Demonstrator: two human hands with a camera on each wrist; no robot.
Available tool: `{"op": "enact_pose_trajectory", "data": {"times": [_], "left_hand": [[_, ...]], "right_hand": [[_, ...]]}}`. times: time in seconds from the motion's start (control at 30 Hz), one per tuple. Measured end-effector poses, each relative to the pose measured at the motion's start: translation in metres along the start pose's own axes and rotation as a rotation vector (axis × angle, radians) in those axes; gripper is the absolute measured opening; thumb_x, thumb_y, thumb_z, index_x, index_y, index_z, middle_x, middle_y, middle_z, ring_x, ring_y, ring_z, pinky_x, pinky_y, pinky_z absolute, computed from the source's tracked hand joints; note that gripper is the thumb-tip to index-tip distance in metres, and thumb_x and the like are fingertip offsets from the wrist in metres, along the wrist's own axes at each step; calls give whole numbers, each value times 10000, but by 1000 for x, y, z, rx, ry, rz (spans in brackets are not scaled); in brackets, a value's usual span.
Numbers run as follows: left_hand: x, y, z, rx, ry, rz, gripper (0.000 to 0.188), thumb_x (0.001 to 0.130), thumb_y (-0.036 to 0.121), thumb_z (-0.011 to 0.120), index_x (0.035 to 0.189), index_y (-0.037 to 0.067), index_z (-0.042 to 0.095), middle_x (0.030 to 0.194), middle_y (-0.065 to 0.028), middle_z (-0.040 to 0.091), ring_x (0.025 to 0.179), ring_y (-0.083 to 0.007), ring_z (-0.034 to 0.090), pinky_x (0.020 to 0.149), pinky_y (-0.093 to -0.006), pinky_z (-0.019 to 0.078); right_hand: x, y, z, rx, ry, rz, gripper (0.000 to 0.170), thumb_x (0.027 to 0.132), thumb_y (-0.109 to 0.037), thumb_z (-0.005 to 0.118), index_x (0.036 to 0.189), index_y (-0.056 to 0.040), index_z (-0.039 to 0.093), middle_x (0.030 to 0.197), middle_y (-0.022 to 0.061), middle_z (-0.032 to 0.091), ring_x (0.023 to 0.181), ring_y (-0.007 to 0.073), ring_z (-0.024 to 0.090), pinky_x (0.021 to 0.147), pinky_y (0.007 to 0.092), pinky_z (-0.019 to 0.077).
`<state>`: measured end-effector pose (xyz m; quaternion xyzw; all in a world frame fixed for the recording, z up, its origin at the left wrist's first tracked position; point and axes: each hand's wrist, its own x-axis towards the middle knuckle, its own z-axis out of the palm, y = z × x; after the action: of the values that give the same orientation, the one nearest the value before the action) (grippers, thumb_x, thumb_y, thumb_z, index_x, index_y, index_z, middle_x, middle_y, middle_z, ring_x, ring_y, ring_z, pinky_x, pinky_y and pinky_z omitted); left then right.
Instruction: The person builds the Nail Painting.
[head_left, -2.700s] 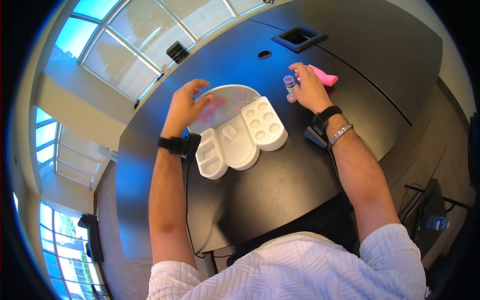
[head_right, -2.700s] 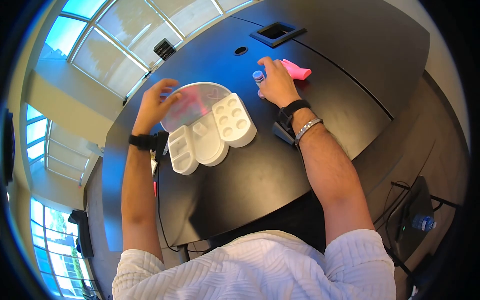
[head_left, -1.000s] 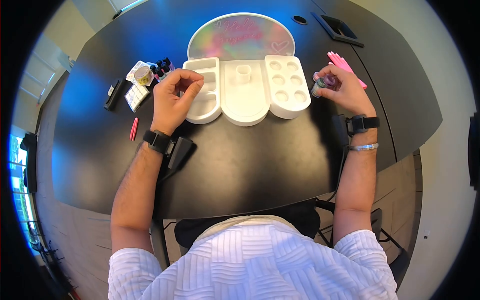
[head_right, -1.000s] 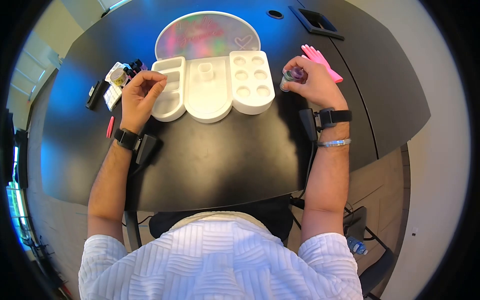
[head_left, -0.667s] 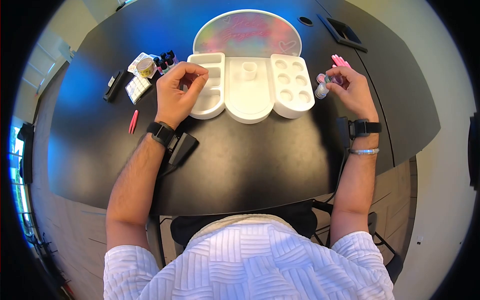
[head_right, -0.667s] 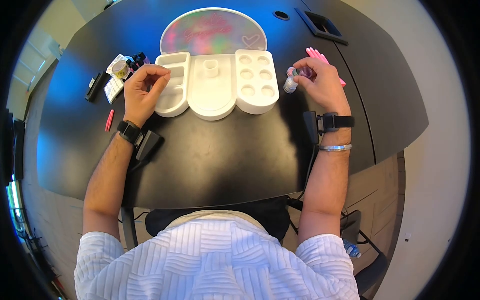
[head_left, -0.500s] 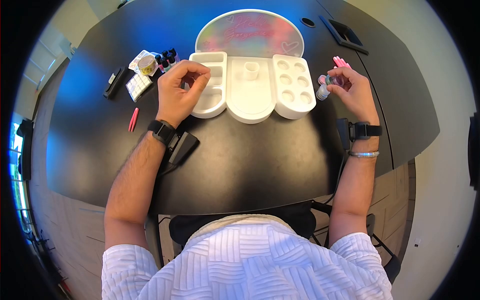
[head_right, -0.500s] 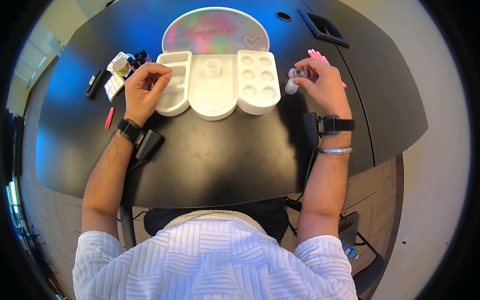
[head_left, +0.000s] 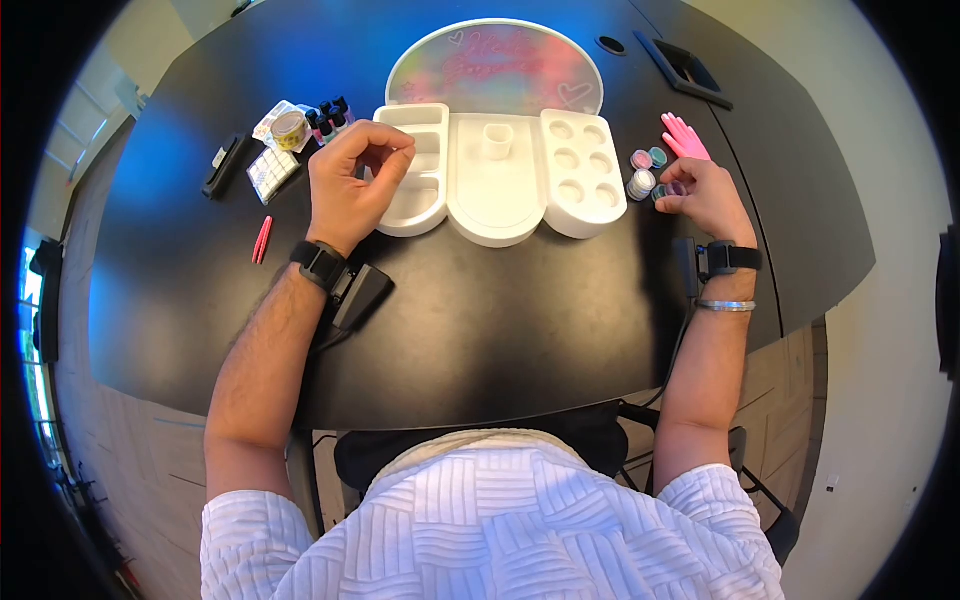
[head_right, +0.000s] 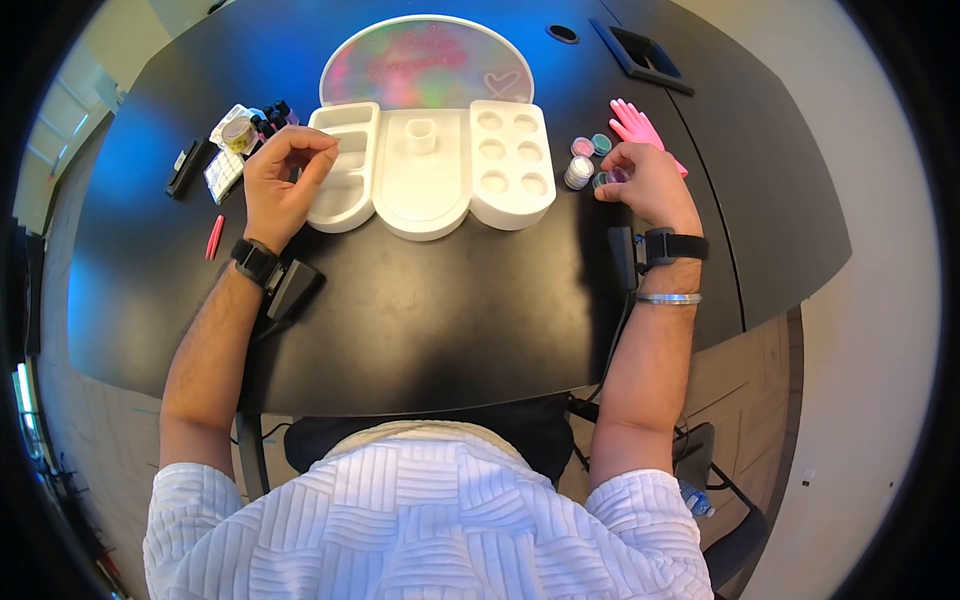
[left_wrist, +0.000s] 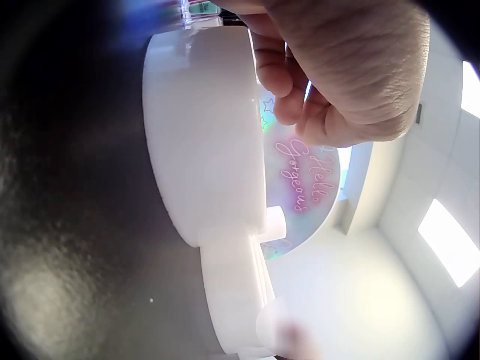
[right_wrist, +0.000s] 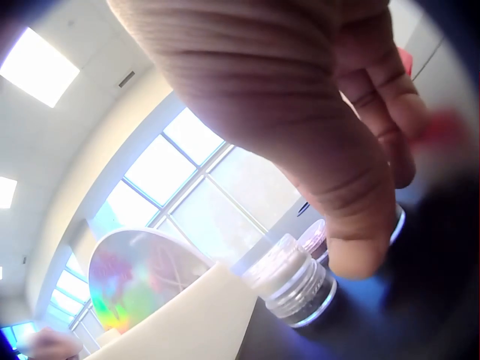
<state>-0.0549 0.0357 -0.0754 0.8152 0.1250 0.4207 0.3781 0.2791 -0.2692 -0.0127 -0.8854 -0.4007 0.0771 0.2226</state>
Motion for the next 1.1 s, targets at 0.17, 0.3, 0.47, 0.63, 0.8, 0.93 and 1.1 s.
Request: {"op": "enact_pose_trajectory", "data": {"times": [0.17, 0.3, 0.47, 0.63, 0.8, 0.93, 1.1], "left_hand": [[0, 1, 1, 5, -7, -15, 98, 991, 3, 785, 1084, 32, 775, 1027, -1, 750, 879, -58, 677, 760, -225, 526], [1, 3, 1, 2, 1, 2, 96, 984, 7, 791, 1074, 37, 778, 1009, 4, 743, 839, -54, 647, 736, -226, 511], [1, 7, 2, -22, 15, -1, 93, 963, 6, 803, 1047, 42, 782, 989, 11, 737, 774, -40, 588, 685, -220, 472], [0, 14, 3, -56, 34, -10, 89, 957, 2, 801, 1035, 41, 784, 976, 22, 732, 734, -24, 576, 659, -212, 463], [1, 21, -3, -73, 30, 23, 78, 958, 4, 799, 1020, 49, 782, 954, 23, 723, 715, -16, 577, 637, -205, 455], [3, 32, -8, -94, 21, 54, 62, 958, 0, 790, 1000, 44, 775, 932, 21, 718, 695, -15, 577, 617, -206, 448], [2, 40, -10, -98, 8, 61, 78, 939, -13, 779, 986, 49, 774, 896, 23, 718, 660, -16, 569, 596, -213, 432]], "right_hand": [[-1, -20, -1, 24, 197, -23, 428, 741, -86, 990, 1077, -5, 738, 919, 74, 750, 869, 153, 717, 803, 332, 586], [6, -31, 17, 242, 318, -141, 406, 823, -126, 976, 1096, -10, 699, 920, 66, 759, 741, 85, 700, 684, 282, 589], [4, -52, 32, 388, 252, -371, 262, 876, 18, 882, 1081, -10, 723, 923, 24, 749, 768, 68, 694, 706, 227, 577], [4, -68, 44, 468, 175, -436, 142, 941, -34, 818, 1048, 3, 733, 915, 7, 746, 769, 59, 680, 709, 224, 562], [12, -79, 39, 291, 113, -450, 160, 951, -84, 817, 1070, -11, 739, 879, 25, 762, 741, 72, 673, 694, 260, 555], [22, -96, 36, 215, 101, -521, 173, 938, -84, 831, 1050, 8, 737, 870, 60, 772, 741, 119, 693, 709, 283, 569], [31, -119, 32, 91, 54, -460, 180, 933, -97, 839, 1000, 35, 737, 883, 132, 772, 754, 206, 724, 750, 342, 601]]}}
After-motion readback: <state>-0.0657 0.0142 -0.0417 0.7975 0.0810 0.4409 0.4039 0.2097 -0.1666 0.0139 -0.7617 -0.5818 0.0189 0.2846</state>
